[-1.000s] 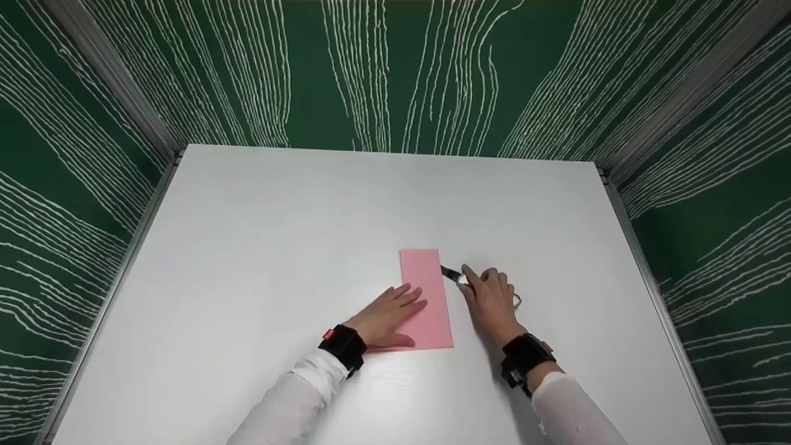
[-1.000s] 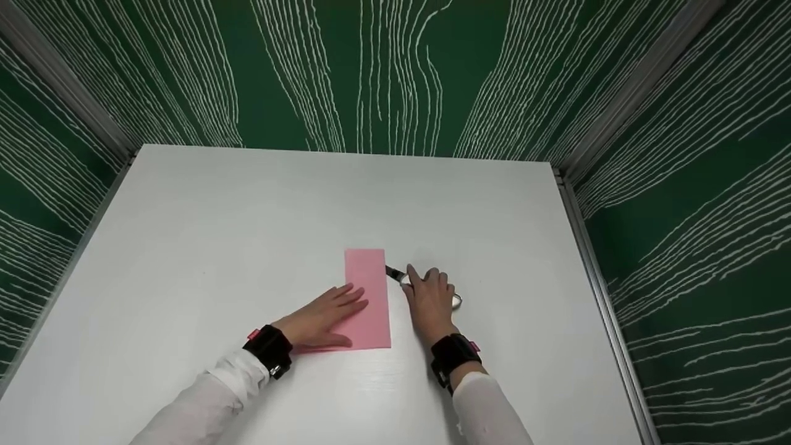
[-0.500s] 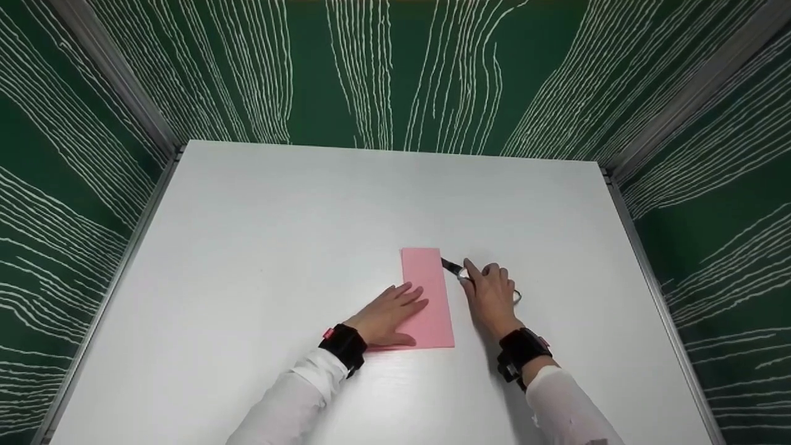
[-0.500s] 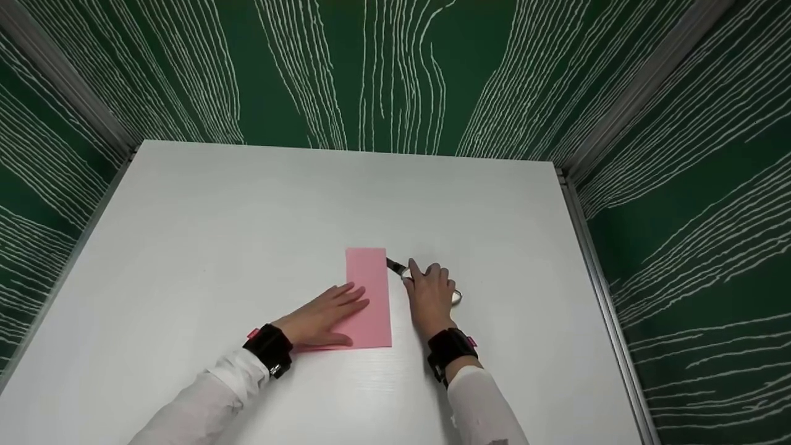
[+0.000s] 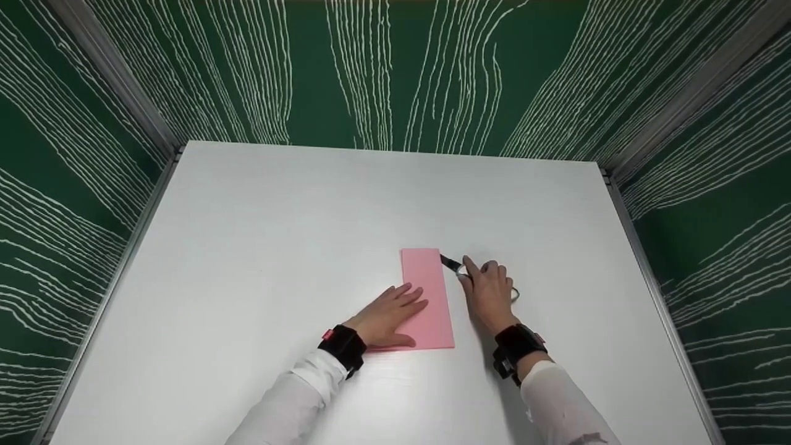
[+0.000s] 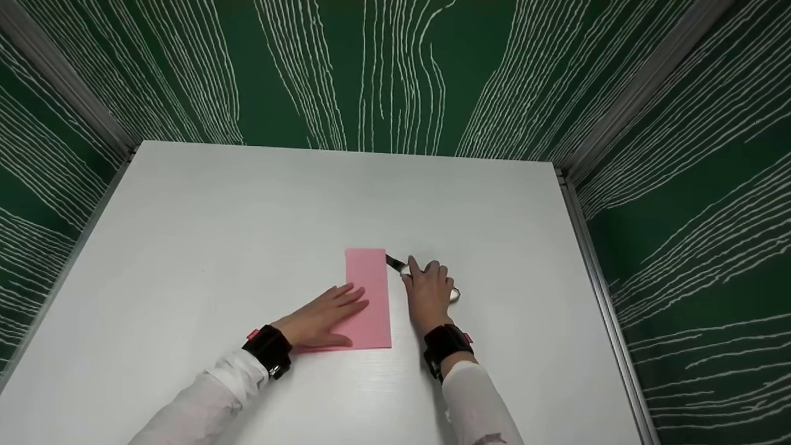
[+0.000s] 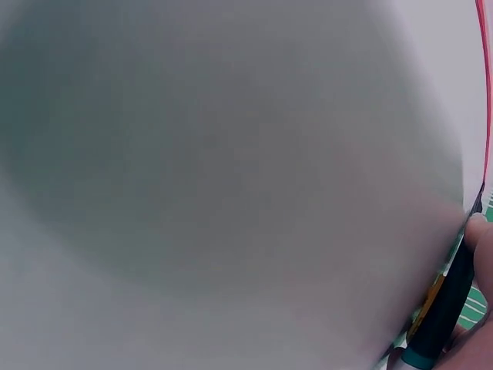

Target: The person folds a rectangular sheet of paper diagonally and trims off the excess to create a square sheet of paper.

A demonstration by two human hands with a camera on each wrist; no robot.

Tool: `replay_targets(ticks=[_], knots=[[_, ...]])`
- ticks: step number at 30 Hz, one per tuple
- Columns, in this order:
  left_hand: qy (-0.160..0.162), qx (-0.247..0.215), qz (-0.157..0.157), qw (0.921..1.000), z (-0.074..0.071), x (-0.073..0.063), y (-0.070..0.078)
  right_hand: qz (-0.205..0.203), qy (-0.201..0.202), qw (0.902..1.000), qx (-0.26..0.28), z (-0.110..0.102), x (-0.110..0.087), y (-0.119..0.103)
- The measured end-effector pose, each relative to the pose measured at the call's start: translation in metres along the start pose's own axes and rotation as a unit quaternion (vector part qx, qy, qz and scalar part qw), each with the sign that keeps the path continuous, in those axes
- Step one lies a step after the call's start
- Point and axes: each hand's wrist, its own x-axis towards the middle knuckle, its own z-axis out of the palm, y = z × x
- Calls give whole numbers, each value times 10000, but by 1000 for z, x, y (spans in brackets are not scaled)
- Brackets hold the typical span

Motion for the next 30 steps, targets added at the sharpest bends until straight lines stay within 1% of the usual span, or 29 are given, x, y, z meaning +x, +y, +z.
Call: replay_targets(ticks=[6, 11, 18, 21, 25, 27, 30], knots=[[-1, -39, 23, 10000, 0, 0, 0, 182, -113, 9998, 33, -1, 3, -4], [-1, 8, 19, 10000, 1, 0, 0, 218, -78, 9997, 52, 0, 4, -5], [-5, -67, 45, 10000, 1, -1, 1, 427, -25, 9990, 153, 0, 8, -8], [48, -99, 88, 9999, 1, -1, 0, 425, 2, 9990, 136, 0, 8, -8], [101, -30, 136, 9999, 1, -1, 0, 364, 56, 9992, 169, -2, 5, -6], [97, 53, 133, 9999, 1, -1, 0, 364, 125, 9989, 268, -3, 3, -3], [39, 88, 74, 9999, 0, -1, 0, 501, 199, 9974, 487, -7, 2, 2]])
